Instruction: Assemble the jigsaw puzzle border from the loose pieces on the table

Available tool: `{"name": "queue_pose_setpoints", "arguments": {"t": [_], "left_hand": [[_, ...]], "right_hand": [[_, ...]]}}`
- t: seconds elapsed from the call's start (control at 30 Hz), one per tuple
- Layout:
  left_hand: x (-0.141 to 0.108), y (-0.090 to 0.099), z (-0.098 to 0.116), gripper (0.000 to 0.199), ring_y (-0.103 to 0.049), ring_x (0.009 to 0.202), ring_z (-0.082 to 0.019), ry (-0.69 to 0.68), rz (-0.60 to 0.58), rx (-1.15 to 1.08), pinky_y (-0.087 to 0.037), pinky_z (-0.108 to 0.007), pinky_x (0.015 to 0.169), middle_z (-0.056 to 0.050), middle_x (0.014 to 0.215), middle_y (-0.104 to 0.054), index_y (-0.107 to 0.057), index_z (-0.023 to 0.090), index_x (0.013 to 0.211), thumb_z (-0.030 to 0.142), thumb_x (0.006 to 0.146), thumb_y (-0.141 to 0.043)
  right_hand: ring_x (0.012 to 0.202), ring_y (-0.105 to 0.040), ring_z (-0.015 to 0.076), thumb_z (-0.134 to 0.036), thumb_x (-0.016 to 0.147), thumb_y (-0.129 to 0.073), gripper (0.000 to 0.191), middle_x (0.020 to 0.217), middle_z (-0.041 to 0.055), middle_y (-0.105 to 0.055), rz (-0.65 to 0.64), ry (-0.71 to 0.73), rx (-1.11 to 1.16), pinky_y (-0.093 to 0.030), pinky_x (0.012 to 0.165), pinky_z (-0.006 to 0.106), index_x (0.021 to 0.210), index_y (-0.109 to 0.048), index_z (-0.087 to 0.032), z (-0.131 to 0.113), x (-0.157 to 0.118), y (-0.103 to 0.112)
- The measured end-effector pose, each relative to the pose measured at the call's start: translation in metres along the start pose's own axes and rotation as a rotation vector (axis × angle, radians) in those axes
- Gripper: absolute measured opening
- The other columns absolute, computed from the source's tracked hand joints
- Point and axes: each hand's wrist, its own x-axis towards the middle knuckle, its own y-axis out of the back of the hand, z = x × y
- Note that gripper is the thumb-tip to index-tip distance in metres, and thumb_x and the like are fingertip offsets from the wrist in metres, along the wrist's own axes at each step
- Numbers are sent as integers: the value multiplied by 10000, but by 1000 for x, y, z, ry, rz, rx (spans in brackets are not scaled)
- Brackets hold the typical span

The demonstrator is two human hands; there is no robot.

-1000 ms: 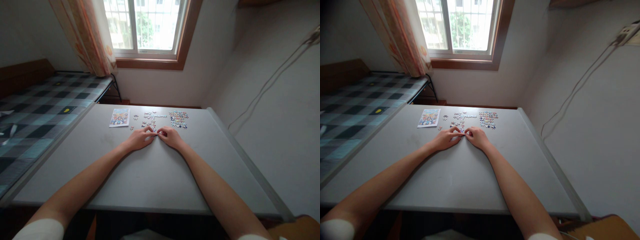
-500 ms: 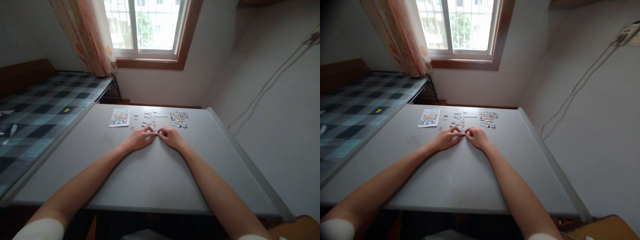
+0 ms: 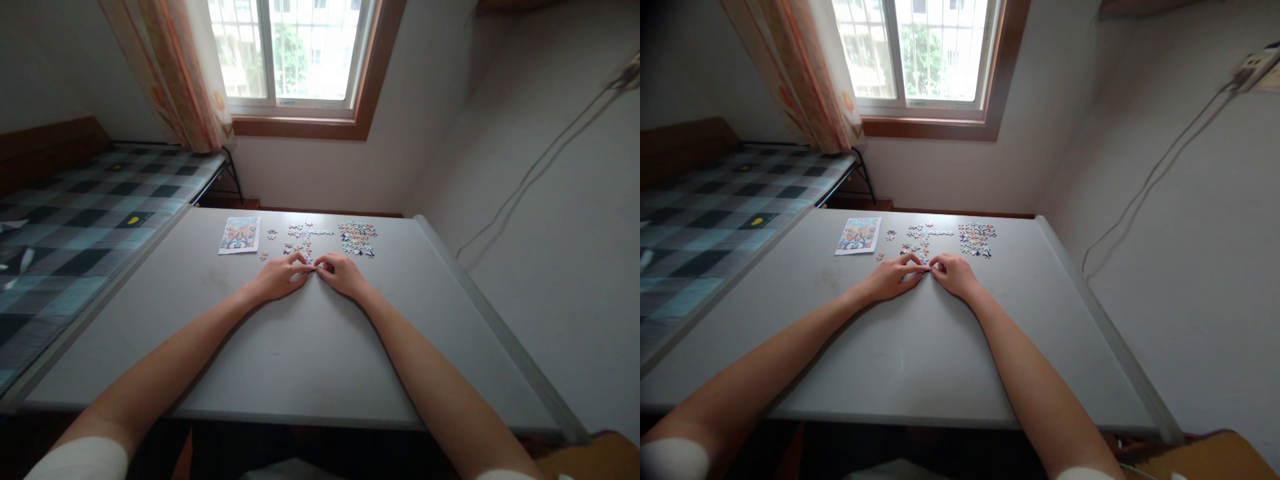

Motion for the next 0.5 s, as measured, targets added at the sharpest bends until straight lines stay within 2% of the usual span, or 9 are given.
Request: {"name": "queue_pose_setpoints", "arguments": {"t": [0.5], "left_hand": [[0,-1,-1,295,-624,749,-102,-8,11,3,-475,-245,725,-10,1138,-586,-640,339,1154,360,919,-464]], "right_hand": [[646,-456,112,-225,814,-578,126,686,-8,-527,4,1,-4,-331,626,228,861,-693,-213,0,0,0]]}}
